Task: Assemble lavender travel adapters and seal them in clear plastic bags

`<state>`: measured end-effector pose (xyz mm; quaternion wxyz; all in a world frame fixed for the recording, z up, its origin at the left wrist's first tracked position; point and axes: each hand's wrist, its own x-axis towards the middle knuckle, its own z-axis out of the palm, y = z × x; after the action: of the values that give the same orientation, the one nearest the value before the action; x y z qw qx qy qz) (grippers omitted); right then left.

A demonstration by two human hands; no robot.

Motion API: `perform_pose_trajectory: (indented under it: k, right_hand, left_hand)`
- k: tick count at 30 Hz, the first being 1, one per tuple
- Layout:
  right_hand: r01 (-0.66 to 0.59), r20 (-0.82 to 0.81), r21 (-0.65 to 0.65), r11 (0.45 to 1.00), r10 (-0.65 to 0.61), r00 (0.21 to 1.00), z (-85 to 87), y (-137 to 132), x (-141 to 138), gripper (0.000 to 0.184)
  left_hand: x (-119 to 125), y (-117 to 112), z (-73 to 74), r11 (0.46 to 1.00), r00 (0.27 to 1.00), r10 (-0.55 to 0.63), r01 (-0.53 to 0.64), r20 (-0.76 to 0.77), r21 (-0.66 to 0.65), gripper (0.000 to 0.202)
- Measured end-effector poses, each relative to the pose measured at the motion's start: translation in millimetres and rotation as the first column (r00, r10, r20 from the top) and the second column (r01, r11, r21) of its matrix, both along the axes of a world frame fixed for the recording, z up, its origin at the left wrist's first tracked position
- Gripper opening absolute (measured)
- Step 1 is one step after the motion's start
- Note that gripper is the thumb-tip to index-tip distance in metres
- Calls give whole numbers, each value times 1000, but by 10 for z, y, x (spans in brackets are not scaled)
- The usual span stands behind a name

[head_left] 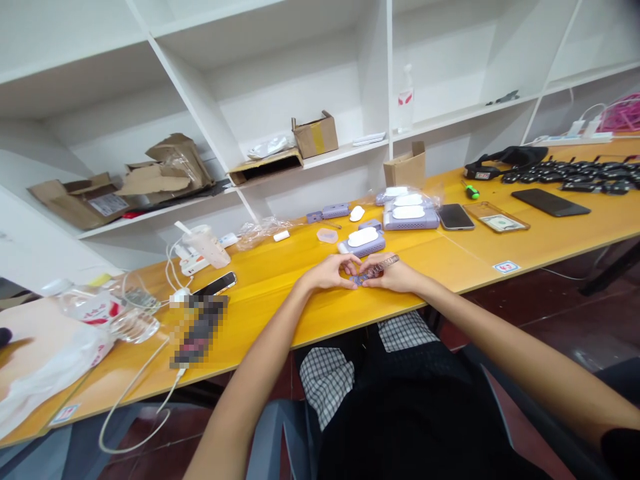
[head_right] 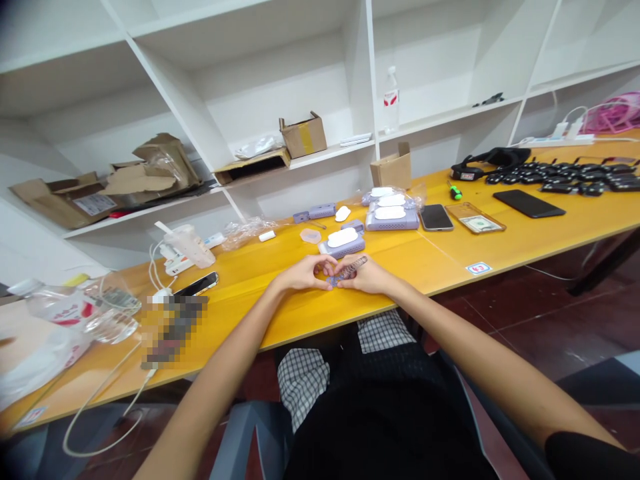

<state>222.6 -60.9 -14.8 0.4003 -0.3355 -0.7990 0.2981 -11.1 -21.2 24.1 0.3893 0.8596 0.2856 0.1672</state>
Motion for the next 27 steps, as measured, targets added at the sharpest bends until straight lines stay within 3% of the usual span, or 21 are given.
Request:
perform_pose_trajectory:
  k: [8,15,27]
  right_hand:
    - [-20,9,34,999,19,1000,2,-14,-17,21]
    - [-24,187,13,1000,21,982,51,-15,-14,20]
    - [-125,142,-44,991,130,981,113,-6,55,25]
  left_hand:
    - [6,-1,-27,999,999,12,-10,46,-42,52]
    - [30,5,-82,995,994,10,1,111,-100,53]
    - [51,-42,-26,997,996,20,-13,90,-79,54]
